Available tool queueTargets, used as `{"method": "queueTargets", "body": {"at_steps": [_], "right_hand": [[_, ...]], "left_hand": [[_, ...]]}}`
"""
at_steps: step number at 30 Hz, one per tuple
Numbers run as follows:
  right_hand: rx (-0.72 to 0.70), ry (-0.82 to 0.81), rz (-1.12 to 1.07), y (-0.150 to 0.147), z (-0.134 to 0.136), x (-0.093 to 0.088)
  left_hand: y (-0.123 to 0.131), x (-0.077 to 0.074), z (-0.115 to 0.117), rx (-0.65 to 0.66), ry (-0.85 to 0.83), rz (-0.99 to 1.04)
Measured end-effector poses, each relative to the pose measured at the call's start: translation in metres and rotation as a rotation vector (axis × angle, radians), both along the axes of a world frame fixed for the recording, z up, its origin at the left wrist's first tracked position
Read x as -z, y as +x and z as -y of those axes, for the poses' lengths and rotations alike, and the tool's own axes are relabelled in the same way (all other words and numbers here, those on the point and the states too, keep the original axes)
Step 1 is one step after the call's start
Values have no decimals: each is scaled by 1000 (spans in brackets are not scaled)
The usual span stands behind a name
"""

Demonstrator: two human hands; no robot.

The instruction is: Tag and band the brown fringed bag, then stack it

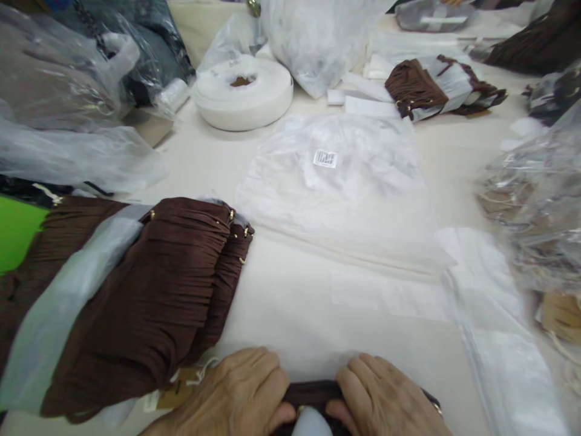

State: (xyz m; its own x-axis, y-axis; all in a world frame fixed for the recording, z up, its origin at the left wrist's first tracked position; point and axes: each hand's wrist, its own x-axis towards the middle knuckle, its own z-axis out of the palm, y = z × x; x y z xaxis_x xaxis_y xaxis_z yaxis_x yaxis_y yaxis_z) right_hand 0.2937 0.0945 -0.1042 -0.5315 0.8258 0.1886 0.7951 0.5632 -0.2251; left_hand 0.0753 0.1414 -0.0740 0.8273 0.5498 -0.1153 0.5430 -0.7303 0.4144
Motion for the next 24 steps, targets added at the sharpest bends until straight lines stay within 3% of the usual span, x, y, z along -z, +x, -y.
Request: {"method": "queueTargets", "body": {"at_steps": [2, 4, 7, 10, 15, 19, 22, 24], "right_hand": [[25, -15, -11, -1, 2, 2], [32, -55, -14, -1, 4, 0], [21, -119, 20, -2, 5, -6], [18, -147, 67, -3, 3, -11], [9, -242, 75, 2, -2, -22], [96, -217, -97, 10, 13, -51], [95, 3, -235, 9, 43, -64], [38, 224, -234, 5, 66, -56]], "left_hand": [[-2, 2, -3, -34, -77, -8], [-2, -3, -12, -100, -260, -84], [6, -19, -31, -179, -603, -173], [26, -35, -43, -162, -688, -172], [57, -48, -31, 86, -443, -327], [62, -53, -9, 95, -301, -385], [59, -44, 15, 56, -89, -402], [56, -29, 33, 4, 161, -419]]}}
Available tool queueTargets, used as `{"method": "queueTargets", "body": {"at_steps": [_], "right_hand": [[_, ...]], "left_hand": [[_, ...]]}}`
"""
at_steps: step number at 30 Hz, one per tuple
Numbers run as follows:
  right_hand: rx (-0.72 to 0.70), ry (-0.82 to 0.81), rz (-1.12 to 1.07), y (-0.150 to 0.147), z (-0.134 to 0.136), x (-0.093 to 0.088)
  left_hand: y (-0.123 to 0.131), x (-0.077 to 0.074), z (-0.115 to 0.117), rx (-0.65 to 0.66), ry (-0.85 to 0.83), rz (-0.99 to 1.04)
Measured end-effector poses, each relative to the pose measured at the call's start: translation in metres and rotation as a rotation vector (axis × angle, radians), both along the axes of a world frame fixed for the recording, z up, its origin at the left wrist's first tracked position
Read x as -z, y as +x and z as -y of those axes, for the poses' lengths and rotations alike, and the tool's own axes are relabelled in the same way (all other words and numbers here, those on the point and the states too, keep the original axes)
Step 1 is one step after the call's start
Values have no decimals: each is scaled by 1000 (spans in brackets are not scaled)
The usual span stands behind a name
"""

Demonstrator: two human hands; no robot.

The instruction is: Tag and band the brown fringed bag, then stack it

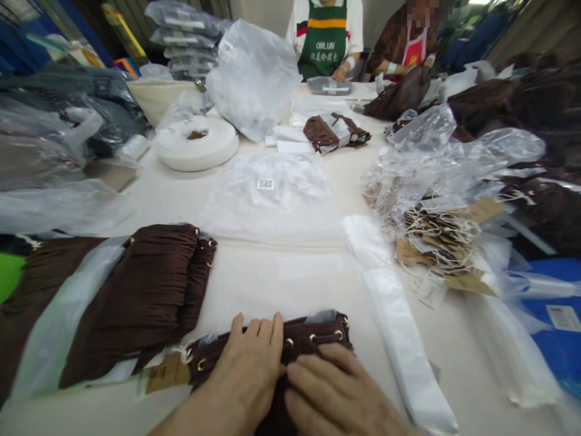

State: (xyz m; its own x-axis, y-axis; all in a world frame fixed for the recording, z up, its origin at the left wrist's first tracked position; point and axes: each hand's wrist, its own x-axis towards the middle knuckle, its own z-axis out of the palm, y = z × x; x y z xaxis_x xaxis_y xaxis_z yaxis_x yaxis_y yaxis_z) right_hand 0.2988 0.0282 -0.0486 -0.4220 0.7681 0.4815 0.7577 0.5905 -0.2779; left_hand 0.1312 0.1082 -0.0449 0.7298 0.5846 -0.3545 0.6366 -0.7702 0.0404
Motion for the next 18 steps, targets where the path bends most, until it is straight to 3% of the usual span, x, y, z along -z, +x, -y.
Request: {"method": "queueTargets", "body": {"at_steps": [3, 7, 9, 11, 15, 18], "right_hand": [[96, 120, 124, -4, 28, 32], [206, 97, 185, 2, 43, 64], [159, 62, 132, 8, 47, 63], [199, -50, 10, 16, 56, 52], [625, -407, -413, 26, 93, 32], [707, -652, -628, 19, 119, 31]], "left_hand": [[-7, 26, 17, -6, 303, 85], [-18, 43, 14, 32, 415, 365], [-22, 44, 8, 46, 409, 464], [-25, 42, 4, 73, 403, 518], [-26, 40, 4, 78, 386, 487], [-23, 41, 6, 58, 377, 409]]}}
